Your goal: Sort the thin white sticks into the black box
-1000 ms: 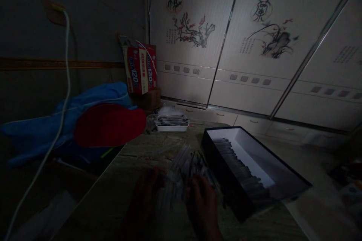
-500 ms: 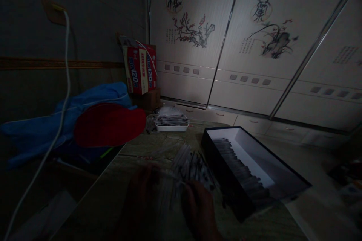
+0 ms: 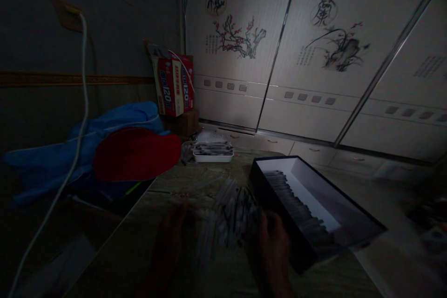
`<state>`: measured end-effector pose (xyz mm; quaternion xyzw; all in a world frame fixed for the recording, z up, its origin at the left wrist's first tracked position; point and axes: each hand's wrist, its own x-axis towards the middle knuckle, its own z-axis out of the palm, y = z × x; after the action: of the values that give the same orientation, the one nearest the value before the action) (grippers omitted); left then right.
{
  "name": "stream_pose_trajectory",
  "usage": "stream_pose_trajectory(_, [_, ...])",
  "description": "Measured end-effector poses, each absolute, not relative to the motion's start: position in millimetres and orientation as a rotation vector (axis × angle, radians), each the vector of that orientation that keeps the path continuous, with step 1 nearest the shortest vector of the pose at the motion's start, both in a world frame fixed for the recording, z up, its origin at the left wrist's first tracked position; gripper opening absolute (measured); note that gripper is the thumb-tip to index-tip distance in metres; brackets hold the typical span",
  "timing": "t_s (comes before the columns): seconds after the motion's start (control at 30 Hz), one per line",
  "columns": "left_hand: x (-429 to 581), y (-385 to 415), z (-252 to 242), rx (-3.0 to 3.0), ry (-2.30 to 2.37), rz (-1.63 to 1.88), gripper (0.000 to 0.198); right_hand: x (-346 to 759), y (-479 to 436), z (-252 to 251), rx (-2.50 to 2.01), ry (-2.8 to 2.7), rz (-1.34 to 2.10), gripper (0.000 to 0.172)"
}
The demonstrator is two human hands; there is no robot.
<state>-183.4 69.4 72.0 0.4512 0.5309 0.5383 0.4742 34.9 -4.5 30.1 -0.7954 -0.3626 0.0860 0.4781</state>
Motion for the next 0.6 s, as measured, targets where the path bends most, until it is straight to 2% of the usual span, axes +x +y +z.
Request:
stream_pose_trajectory(0.1, [-178,68,67,1.181,1.284,1.223,0.031,34,-4,30,-1.857,-0.826,0.237,0.049])
stream_pose_trajectory(0.4, [-168,71,60,1.419,1.490,1.021,0.035,13,-4,25,-1.730,-0.979,0.326,0.038])
stream_pose_trajectory(0.6, [-187,83,55,1.467,1.601,1.138,0.043,13,-4,24,-1.741,-1.042,0.249,0.035])
